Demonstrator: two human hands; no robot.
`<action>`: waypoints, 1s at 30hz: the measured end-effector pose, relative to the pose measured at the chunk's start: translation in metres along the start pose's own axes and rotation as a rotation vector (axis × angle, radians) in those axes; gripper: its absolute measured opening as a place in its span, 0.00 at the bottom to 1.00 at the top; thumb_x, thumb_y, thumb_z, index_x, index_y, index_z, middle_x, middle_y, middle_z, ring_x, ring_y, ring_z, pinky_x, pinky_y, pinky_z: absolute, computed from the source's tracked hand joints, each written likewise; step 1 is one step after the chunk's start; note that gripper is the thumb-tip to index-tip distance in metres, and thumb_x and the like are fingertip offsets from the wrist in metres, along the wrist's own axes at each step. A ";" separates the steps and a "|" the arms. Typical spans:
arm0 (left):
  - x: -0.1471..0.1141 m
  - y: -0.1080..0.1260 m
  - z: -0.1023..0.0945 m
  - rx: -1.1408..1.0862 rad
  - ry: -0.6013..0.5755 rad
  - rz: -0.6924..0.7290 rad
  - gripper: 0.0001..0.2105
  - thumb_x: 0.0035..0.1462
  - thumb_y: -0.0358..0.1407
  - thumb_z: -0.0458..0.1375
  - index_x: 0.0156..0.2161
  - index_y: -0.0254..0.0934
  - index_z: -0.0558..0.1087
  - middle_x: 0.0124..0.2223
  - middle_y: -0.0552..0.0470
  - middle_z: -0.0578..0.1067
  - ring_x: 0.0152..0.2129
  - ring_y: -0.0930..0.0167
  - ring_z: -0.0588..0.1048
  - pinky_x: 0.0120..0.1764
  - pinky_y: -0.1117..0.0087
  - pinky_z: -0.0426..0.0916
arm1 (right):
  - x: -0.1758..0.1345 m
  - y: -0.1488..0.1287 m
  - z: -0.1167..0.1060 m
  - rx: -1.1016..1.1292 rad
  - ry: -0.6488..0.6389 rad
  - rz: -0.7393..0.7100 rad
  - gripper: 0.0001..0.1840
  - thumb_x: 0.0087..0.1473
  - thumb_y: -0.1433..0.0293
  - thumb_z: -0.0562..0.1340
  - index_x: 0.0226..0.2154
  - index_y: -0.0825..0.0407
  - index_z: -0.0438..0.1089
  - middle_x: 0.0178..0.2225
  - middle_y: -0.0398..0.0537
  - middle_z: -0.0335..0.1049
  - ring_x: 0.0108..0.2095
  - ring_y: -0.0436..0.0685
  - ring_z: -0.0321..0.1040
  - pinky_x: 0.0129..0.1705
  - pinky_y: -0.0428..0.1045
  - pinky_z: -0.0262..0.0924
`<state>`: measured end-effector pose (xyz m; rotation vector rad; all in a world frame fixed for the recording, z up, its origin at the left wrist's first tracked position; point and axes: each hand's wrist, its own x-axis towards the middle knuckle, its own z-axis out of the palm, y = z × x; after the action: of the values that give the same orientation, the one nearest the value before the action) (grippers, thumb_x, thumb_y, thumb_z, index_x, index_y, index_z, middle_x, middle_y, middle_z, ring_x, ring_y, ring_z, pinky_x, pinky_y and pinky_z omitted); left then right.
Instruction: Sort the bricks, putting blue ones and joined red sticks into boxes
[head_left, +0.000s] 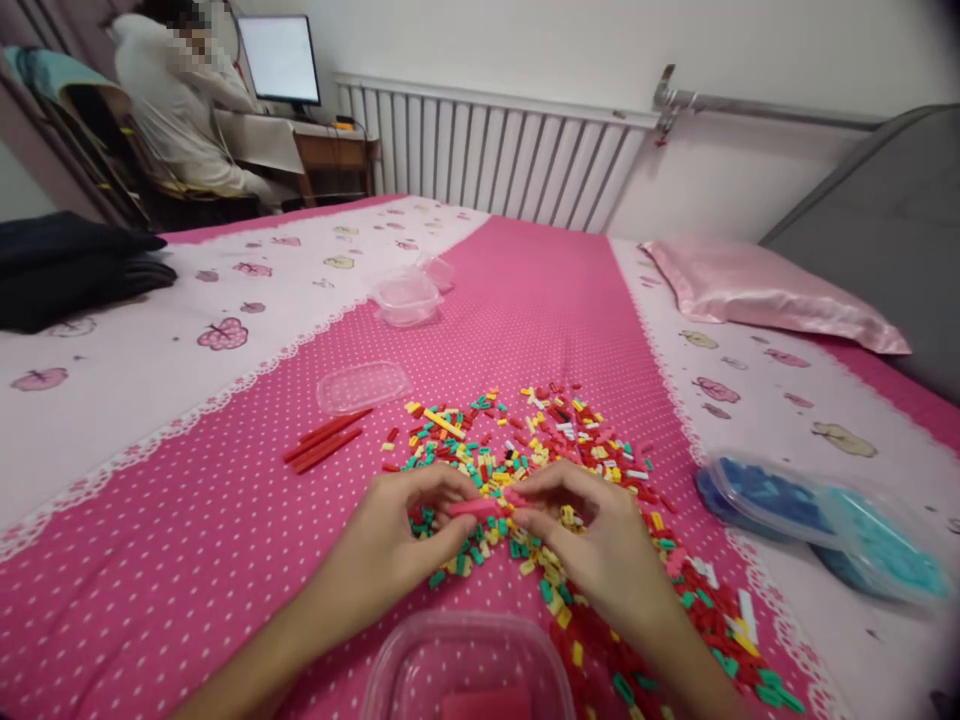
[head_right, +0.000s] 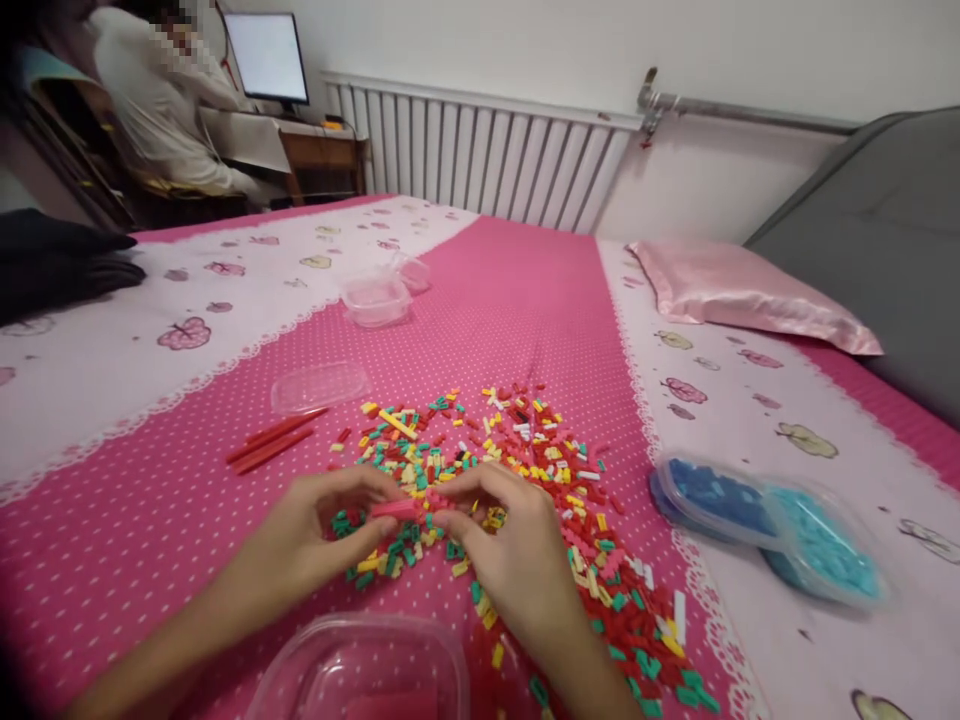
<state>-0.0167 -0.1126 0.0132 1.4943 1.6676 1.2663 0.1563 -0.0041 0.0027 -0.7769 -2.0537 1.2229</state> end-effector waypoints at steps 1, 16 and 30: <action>0.000 -0.001 0.000 0.026 -0.015 0.007 0.06 0.59 0.32 0.60 0.39 0.34 0.80 0.35 0.49 0.83 0.30 0.71 0.80 0.33 0.73 0.72 | -0.001 0.001 0.003 0.003 0.002 -0.008 0.02 0.52 0.68 0.69 0.31 0.49 0.77 0.30 0.45 0.77 0.32 0.56 0.73 0.36 0.50 0.65; -0.005 -0.014 0.002 0.194 0.026 0.248 0.04 0.60 0.32 0.64 0.39 0.38 0.81 0.35 0.53 0.84 0.30 0.73 0.81 0.35 0.75 0.73 | -0.008 0.003 0.012 0.037 -0.081 -0.025 0.04 0.53 0.73 0.67 0.28 0.51 0.73 0.31 0.45 0.78 0.34 0.56 0.74 0.40 0.51 0.67; 0.000 -0.009 -0.004 0.148 -0.009 0.141 0.03 0.59 0.30 0.63 0.35 0.35 0.80 0.31 0.55 0.82 0.26 0.77 0.77 0.31 0.78 0.67 | -0.009 0.003 0.006 0.062 -0.068 0.001 0.02 0.52 0.71 0.69 0.29 0.49 0.76 0.32 0.46 0.80 0.34 0.56 0.76 0.39 0.50 0.70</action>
<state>-0.0245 -0.1131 0.0064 1.7290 1.7077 1.2283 0.1581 -0.0129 -0.0037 -0.7168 -2.0586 1.3242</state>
